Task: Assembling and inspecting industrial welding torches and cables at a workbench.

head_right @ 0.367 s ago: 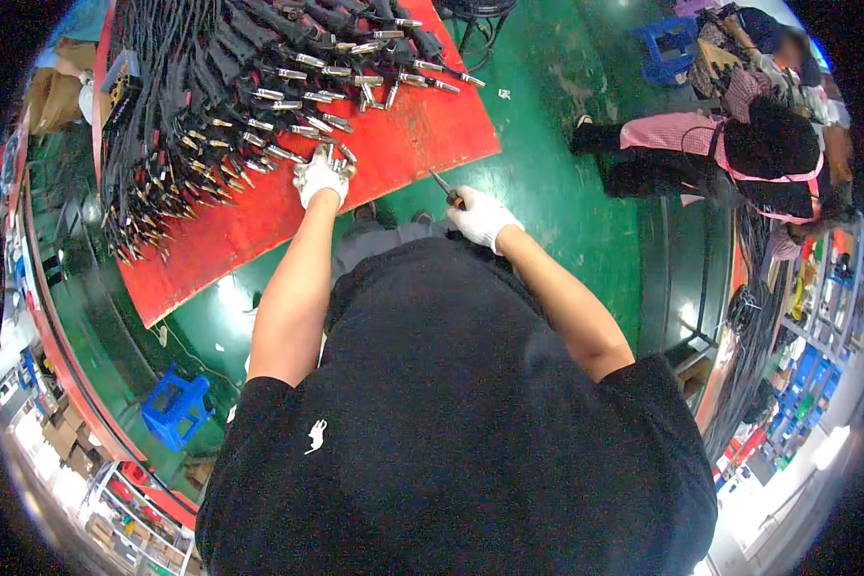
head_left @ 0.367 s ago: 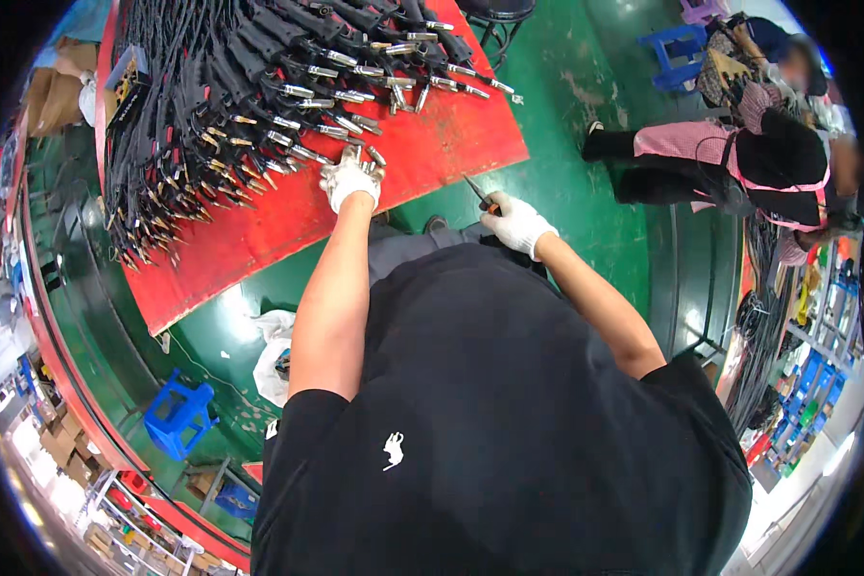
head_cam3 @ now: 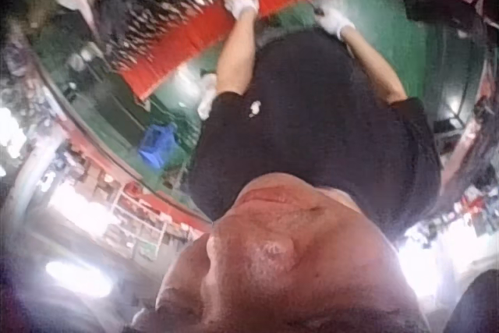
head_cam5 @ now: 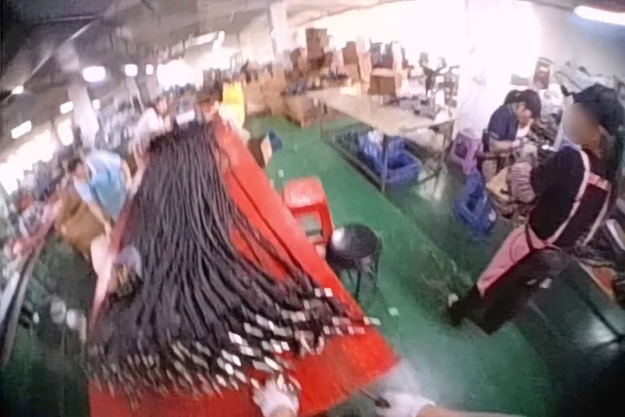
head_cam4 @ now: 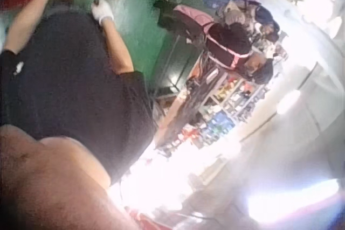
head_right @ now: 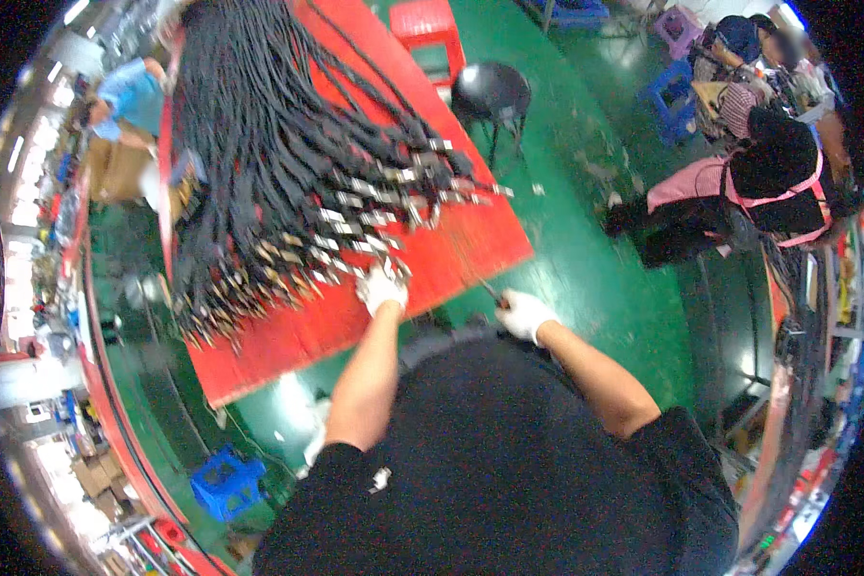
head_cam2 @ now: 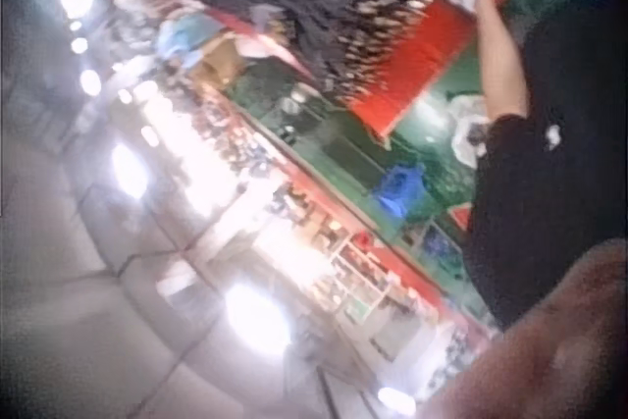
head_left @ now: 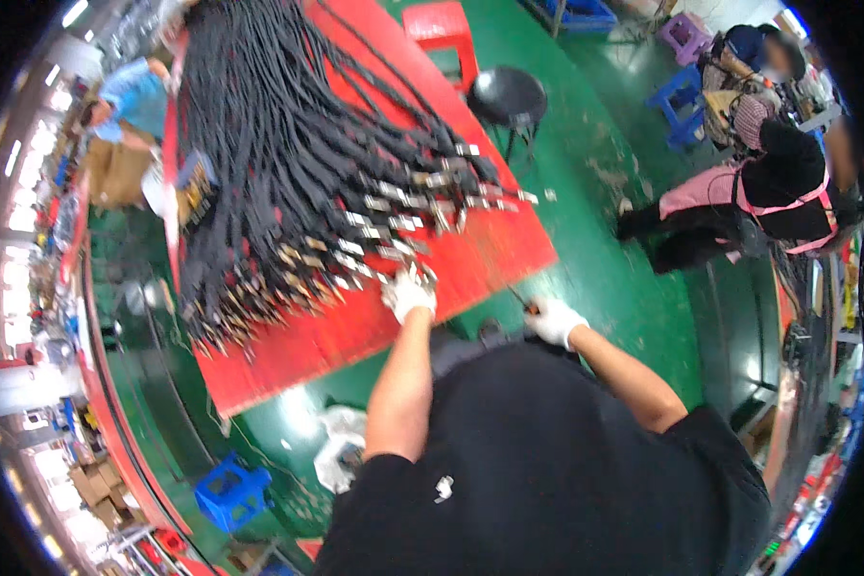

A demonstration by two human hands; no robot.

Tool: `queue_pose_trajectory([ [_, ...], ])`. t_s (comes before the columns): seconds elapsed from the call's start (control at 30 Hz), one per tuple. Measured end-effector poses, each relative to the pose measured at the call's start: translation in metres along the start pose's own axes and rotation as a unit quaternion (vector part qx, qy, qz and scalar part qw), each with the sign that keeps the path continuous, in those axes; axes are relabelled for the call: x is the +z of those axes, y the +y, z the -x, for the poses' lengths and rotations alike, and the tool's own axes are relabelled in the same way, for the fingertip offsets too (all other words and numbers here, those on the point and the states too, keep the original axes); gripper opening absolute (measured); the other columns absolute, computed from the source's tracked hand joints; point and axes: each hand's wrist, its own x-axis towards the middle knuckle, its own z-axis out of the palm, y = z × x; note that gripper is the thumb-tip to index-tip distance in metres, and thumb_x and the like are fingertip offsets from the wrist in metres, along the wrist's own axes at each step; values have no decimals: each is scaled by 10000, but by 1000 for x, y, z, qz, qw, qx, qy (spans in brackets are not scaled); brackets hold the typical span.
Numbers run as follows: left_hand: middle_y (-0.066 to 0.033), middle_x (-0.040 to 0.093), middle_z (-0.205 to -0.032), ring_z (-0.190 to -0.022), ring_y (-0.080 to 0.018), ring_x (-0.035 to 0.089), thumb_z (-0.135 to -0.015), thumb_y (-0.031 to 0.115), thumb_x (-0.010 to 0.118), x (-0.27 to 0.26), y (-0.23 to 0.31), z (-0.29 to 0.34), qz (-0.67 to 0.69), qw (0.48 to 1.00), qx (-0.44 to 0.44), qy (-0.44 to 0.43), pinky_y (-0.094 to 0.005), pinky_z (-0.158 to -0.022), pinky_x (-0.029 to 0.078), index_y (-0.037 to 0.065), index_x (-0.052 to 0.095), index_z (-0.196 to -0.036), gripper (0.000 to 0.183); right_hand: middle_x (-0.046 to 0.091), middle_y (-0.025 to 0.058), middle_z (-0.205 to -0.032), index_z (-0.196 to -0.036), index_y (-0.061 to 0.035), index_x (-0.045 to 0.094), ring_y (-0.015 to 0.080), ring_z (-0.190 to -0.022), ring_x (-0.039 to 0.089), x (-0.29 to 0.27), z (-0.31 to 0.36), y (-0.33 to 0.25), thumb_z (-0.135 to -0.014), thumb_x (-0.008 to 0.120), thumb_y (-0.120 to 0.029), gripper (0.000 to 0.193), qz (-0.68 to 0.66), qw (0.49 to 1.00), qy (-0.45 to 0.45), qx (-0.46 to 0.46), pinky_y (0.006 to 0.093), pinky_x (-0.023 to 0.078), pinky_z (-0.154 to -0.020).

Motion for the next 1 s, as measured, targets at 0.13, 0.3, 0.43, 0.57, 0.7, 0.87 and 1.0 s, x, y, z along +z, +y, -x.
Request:
queue_pose_trajectory([
  [0.13,-259,512,-1280,-1178,-420,526,-785,465,745,-48,-24,11,-26,994,-103,11,-531,-948,478,192,607,-1214,527,697,236,-1105,-1151,-54,638,404,-1074,661,17,-9,-28,-888,610,-328,381,-6,999,-25,-41,437,511,-914],
  [0.3,-261,465,-1313,-1185,-449,509,-765,428,797,-48,-36,-2,170,957,-227,50,-499,-892,542,248,607,-1239,541,693,240,-1146,-1222,-52,623,403,-1100,658,13,-4,-46,-890,615,-320,426,-28,999,-27,-33,438,507,-940],
  [0.43,-238,470,-1312,-1160,-415,539,-744,346,853,-70,-9,-1,16,981,-191,4,-488,-863,555,220,614,-1193,524,692,242,-1147,-1226,-45,616,407,-1094,658,17,-8,-34,-892,618,-322,434,-42,999,-22,-16,440,508,-939],
  [0.57,-227,486,-1289,-1159,-397,552,-750,301,854,-61,-23,-7,30,979,-201,7,-476,-844,563,195,616,-1165,490,692,242,-1152,-1242,-44,616,407,-1095,658,19,-4,-34,-890,623,-322,449,-30,999,-29,-20,438,509,-935],
  [0.7,-224,504,-1285,-1138,-394,577,-757,278,846,-51,-13,-8,15,984,-175,6,-473,-849,569,175,640,-1143,449,692,245,-1149,-1241,-43,629,404,-1097,659,22,-4,-21,-886,630,-321,451,-41,999,-27,15,437,512,-930],
  [0.87,-227,534,-1267,-1121,-398,595,-788,256,807,9,-97,-37,170,967,-136,131,-463,-853,577,157,671,-1129,380,693,247,-1137,-1219,-36,635,400,-1087,664,21,-6,-48,-884,635,-319,438,-14,999,-31,-25,435,514,-924],
  [1.0,-218,565,-1229,-1093,-392,613,-804,258,785,-13,-34,-17,56,986,-149,45,-466,-838,578,145,693,-1072,305,695,244,-1132,-1216,-37,630,398,-1083,665,18,-5,-23,-888,638,-324,436,-31,999,-13,4,437,512,-927],
])
